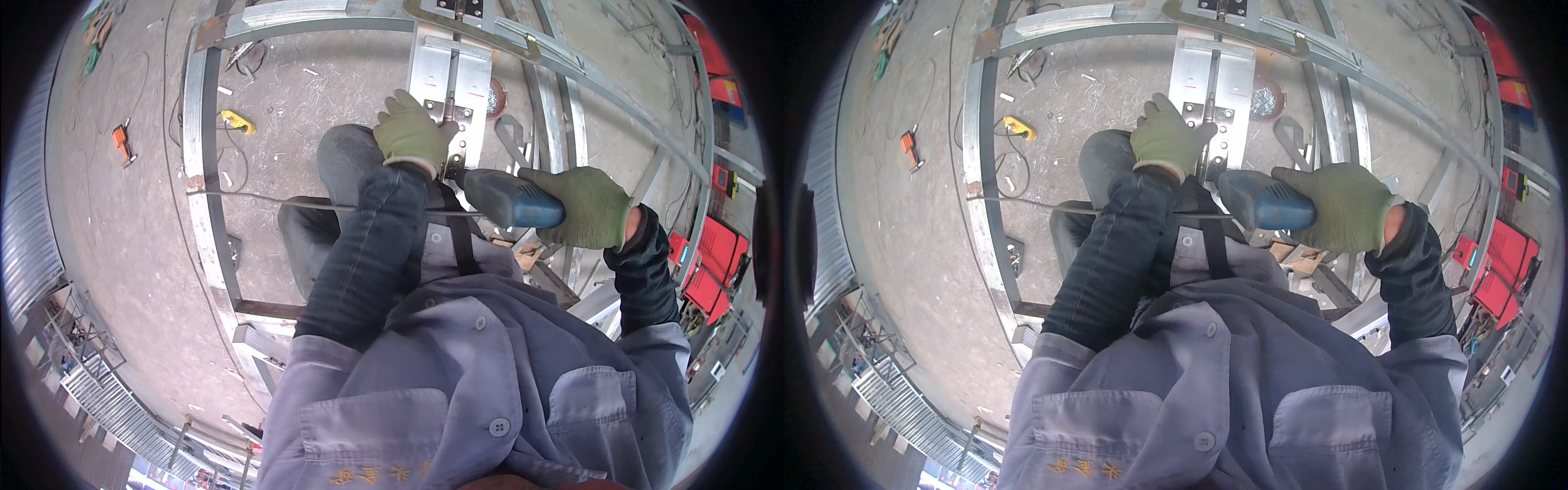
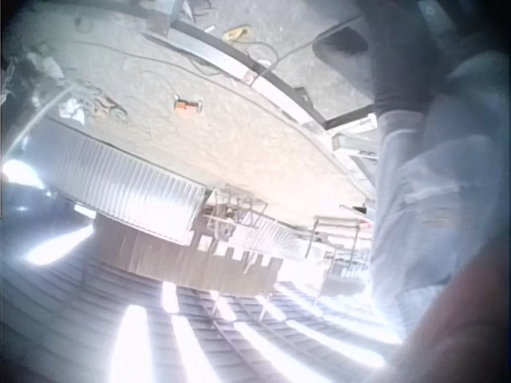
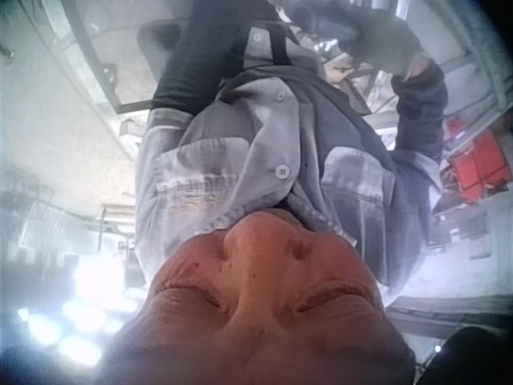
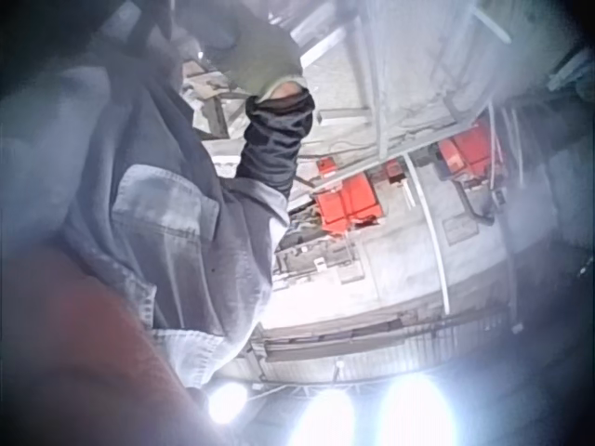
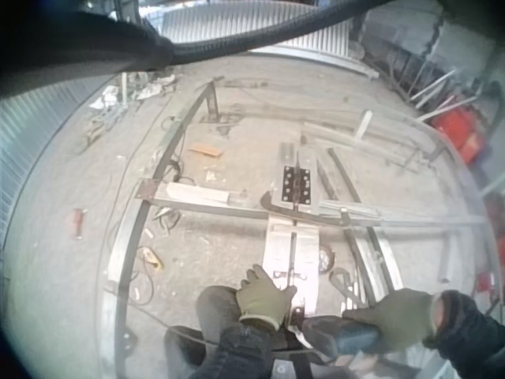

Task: The person uses a corded electric drill to fasten screws into metal hinges attached to a metal frame. They repeatedly pick up screws, align them with holes, and drive them in while seated on the floor.

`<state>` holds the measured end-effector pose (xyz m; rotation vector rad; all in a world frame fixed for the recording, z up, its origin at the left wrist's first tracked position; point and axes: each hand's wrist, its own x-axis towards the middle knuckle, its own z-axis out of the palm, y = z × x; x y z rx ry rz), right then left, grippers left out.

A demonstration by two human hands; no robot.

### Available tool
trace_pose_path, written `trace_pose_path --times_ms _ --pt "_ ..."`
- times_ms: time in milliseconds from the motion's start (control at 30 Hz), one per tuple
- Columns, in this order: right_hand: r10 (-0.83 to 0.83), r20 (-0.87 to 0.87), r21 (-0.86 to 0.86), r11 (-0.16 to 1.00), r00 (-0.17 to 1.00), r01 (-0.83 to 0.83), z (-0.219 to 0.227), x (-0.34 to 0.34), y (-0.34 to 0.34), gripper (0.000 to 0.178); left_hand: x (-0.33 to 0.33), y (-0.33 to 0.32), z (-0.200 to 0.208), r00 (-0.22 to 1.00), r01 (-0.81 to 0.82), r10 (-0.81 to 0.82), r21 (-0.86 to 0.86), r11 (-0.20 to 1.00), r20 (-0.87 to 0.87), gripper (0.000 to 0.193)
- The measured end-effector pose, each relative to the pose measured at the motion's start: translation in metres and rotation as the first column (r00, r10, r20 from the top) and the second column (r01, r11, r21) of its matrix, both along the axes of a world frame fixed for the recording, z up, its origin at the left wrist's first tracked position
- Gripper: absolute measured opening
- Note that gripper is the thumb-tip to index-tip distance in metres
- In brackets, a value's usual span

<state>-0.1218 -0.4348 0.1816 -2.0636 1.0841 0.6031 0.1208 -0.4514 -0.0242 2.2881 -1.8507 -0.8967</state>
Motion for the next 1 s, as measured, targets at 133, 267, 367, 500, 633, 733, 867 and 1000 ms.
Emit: trace_pose_path --times_ms 133,267,367,500,633,733,867,1000 --pt "0.007 0.004 -0.011 1.0 1.0 -0.007 -0.002 0.001 -0.002 0.087 0.0 -0.022 -0.029 0.993 -0.103 0.113 0.21 0.972 -0.037 0.153" --pt "0.014 -0.051 0.003 1.0 0.999 -0.013 0.0 0.0 -0.001 0.092 -0.002 -0.023 -0.023 0.975 -0.113 0.152 0.228 0.967 -0.162 0.122" --pt "0.029 -0.094 0.026 0.999 0.995 -0.027 -0.002 0.003 -0.006 0.095 -0.001 -0.022 -0.028 0.971 -0.117 0.156 0.209 0.971 -0.181 0.112" --pt "0.033 -0.127 0.067 0.997 0.991 -0.025 0.003 0.01 -0.013 0.095 0.0 -0.023 -0.029 0.966 -0.111 0.154 0.206 0.972 -0.208 0.109" --pt "0.04 -0.151 0.076 0.997 0.988 -0.029 0.006 0.013 -0.014 0.094 -0.001 -0.023 -0.03 0.969 -0.111 0.15 0.193 0.975 -0.198 0.106" --pt "0.022 -0.087 0.015 1.0 0.996 -0.021 0.001 0.007 -0.008 0.093 -0.002 -0.024 -0.029 0.966 -0.119 0.159 0.198 0.973 -0.201 0.106" --pt "0.015 -0.114 0.06 0.998 0.993 -0.008 0.002 0.01 -0.011 0.092 -0.002 -0.024 -0.022 0.952 -0.169 0.212 0.196 0.966 -0.221 0.109" --pt "0.024 -0.09 0.039 0.999 0.996 -0.021 0.004 0.009 -0.01 0.088 -0.012 -0.031 -0.009 0.937 -0.231 0.278 0.221 0.947 -0.211 0.113"
